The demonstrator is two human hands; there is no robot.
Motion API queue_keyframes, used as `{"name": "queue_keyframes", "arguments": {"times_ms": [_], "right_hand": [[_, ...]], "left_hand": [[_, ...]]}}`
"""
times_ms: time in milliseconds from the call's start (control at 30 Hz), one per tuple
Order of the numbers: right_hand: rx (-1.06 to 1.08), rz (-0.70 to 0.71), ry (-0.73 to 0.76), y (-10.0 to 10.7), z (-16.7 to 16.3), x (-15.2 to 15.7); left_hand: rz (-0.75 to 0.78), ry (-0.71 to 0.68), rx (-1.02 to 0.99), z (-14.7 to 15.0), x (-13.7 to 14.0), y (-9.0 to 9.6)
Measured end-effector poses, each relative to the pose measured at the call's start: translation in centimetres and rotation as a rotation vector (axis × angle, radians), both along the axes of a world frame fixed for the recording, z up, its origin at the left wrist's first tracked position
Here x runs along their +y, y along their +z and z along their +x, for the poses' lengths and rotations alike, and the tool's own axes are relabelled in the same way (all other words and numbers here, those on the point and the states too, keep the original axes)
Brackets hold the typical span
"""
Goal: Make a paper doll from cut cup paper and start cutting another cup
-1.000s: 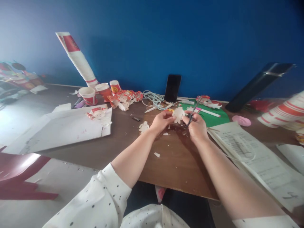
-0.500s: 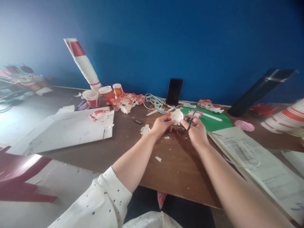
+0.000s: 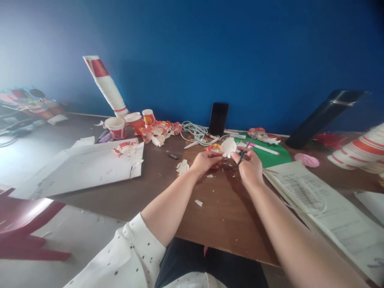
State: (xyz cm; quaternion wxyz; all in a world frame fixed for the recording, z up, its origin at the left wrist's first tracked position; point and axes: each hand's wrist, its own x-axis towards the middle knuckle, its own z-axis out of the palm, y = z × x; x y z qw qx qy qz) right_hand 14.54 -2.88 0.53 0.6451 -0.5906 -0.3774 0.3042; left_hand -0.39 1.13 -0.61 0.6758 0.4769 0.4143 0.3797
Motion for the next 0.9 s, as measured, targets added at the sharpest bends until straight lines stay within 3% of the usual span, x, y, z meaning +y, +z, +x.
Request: {"name": "queue_keyframes", "arguments": {"times_ms": [200, 433, 900], "right_hand": [[0.007, -0.007, 0.084, 0.16, -0.65, -0.37], [-0.093, -0.039, 0.065, 0.12, -0.40, -0.45], [-0.101, -0.033, 0.098, -0.17, -0.15, -0.30]], "left_hand": [[-0.045, 0.028, -0.061, 0.30, -0.02, -0.05], [-0.117, 0.106, -0.203, -0.36, 0.35, 0.45], [-0.117, 0.050, -0.202, -0.21, 0.33, 0.22]]}}
